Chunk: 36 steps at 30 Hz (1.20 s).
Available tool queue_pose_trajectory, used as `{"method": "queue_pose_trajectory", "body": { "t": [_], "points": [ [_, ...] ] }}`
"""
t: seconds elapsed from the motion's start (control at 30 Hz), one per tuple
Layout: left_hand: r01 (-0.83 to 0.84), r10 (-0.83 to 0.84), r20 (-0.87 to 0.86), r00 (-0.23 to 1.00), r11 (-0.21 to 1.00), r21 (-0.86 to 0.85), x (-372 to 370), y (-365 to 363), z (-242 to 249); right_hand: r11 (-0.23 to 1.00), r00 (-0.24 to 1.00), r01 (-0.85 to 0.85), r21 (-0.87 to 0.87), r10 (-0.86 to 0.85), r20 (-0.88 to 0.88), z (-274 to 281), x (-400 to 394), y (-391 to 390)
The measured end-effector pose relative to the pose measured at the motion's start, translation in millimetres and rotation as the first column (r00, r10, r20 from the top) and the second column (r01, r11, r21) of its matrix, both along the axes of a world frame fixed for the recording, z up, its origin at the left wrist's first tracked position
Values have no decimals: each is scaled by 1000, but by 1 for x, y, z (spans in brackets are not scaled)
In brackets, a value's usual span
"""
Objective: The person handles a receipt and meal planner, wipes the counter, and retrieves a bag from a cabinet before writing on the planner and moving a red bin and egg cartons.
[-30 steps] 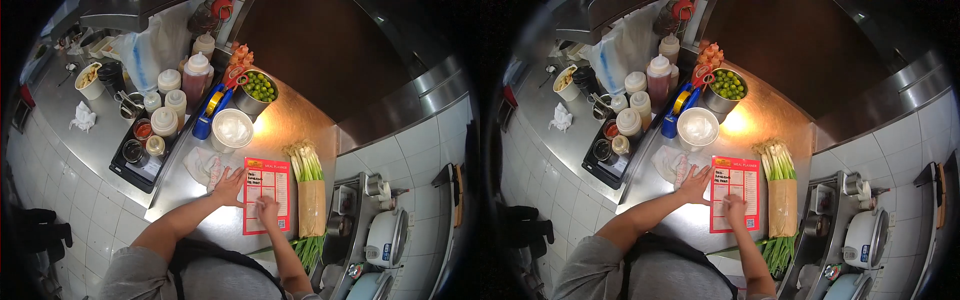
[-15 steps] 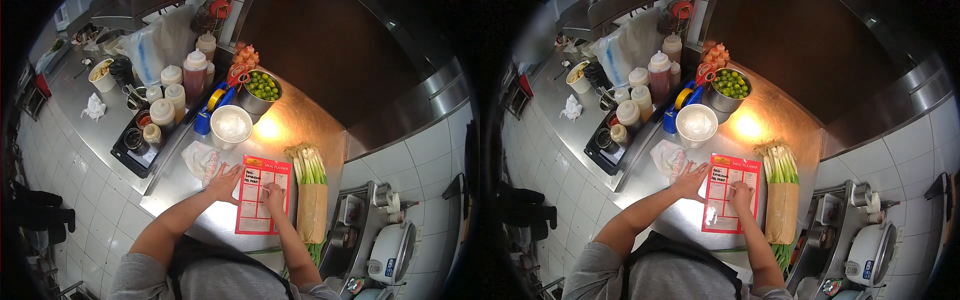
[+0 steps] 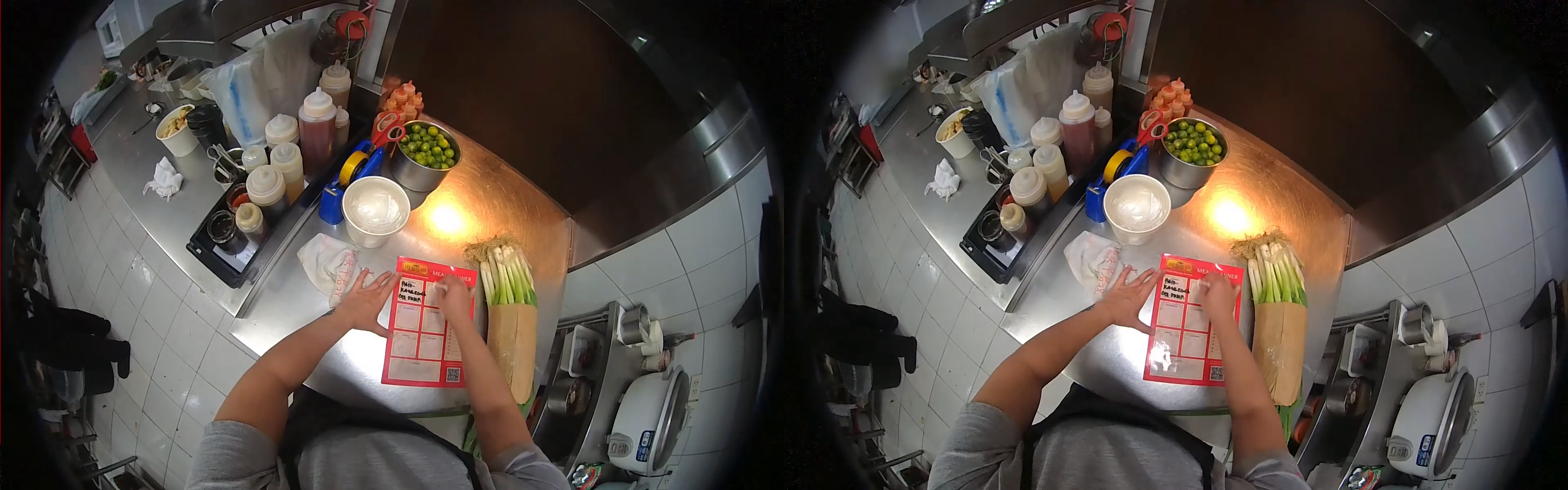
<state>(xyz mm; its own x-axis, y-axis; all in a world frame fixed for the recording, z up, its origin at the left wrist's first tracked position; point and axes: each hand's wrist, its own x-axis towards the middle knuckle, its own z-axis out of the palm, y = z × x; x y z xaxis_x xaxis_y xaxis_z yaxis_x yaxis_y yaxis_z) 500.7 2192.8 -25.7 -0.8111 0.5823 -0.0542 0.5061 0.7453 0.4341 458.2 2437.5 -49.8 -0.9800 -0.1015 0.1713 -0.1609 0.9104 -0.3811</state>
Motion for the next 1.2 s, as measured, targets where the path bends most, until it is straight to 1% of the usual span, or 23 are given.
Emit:
{"method": "queue_pose_trajectory", "body": {
  "t": [0.07, 0.13, 0.17, 0.23, 0.27, 0.33, 0.37, 0.4, 0.43, 0.5, 0.57, 0.63, 0.67, 0.73, 0.77, 0.8, 0.87, 0.9, 0.97, 1.03, 1.1, 1.13, 1.2],
  "points": [
    [-9, 9, 32, 999, 1000, 6, 0, -1, 4, 1000, 1000, 29, -12, -29, 4, -4, -11, 1],
    [-9, 9, 24, 1000, 1000, 14, 0, -1, 2, 997, 1000, 23, -70, -24, -13, -8, 2, 3],
    [-9, 9, 19, 1000, 1000, 28, -1, -1, 1, 997, 1000, 26, -71, -27, -16, -10, 18, 6],
    [11, -11, 0, 1000, 1000, 16, -3, -1, -1, 996, 993, -77, -49, 81, 89, -5, 51, 10],
    [25, -25, -14, 1000, 1000, 5, -2, 0, -2, 996, 992, -79, -49, 83, 92, 0, 49, 11],
    [16, -16, 5, 1000, 1000, -7, -1, 0, 0, 994, 988, -109, 7, 107, 110, 8, 39, 16],
    [8, -8, 11, 1000, 1000, -18, -2, 1, 1, 997, 995, -72, 36, 69, 73, 7, 23, 15],
    [10, -10, 9, 1000, 1000, -20, -3, 2, 2, 997, 995, -69, 34, 66, 71, 5, 5, 14],
    [-1, 1, 6, 1000, 1000, -22, -3, 3, 1, 999, 999, -31, 8, 30, 44, 3, -11, 12],
    [-7, 7, 8, 1000, 1000, -28, -1, 2, -1, 1000, 1000, 12, -22, -12, 23, -3, -10, 10],
    [-9, 10, 14, 1000, 1000, -15, -2, 3, -1, 1000, 1000, -16, 2, 16, -6, -12, 13, 8],
    [-4, 4, 11, 1000, 1000, -11, -3, 3, -2, 995, 992, -100, 2, 99, 75, -19, 53, 8],
    [-1, 1, 18, 1000, 1000, -8, -3, 2, -3, 995, 992, -98, 1, 98, 73, -17, 55, 9],
    [1, -1, 16, 1000, 1000, -14, -3, 2, -2, 988, 986, -144, -54, 148, 75, -4, 63, 11],
    [5, -5, 12, 1000, 1000, -22, -2, 2, -1, 985, 985, -168, -41, 169, 44, -3, 48, 15],
    [9, -9, 9, 1000, 1000, -23, -2, 3, -1, 986, 985, -163, -42, 165, 41, -3, 29, 14],
    [-6, 6, 19, 1000, 1000, 6, -2, 3, -2, 999, 999, 16, -38, -14, 41, -3, -2, 14],
    [-2, 2, 18, 1000, 1000, 2, -1, 3, -2, 999, 999, 19, -41, -18, 39, -2, 3, 11],
    [-6, 6, 20, 1000, 1000, 17, -2, 3, -4, 989, 994, 106, -100, -101, 47, -3, 17, -2],
    [-5, 5, 9, 1000, 1000, 4, -3, 4, -5, 999, 998, 40, -29, -38, 57, -20, 61, -5],
    [-9, 9, 6, 1000, 1000, -7, -4, 4, -5, 982, 991, -133, -131, 136, 17, -18, 110, -6],
    [-9, 9, 9, 1000, 1000, -14, -3, 4, -3, 982, 990, -135, -129, 138, 16, -17, 108, -2],
    [-20, 20, 10, 1000, 1000, -24, -1, 5, -4, 988, 988, -156, -5, 156, -15, -10, 97, 15]
  ]
}}
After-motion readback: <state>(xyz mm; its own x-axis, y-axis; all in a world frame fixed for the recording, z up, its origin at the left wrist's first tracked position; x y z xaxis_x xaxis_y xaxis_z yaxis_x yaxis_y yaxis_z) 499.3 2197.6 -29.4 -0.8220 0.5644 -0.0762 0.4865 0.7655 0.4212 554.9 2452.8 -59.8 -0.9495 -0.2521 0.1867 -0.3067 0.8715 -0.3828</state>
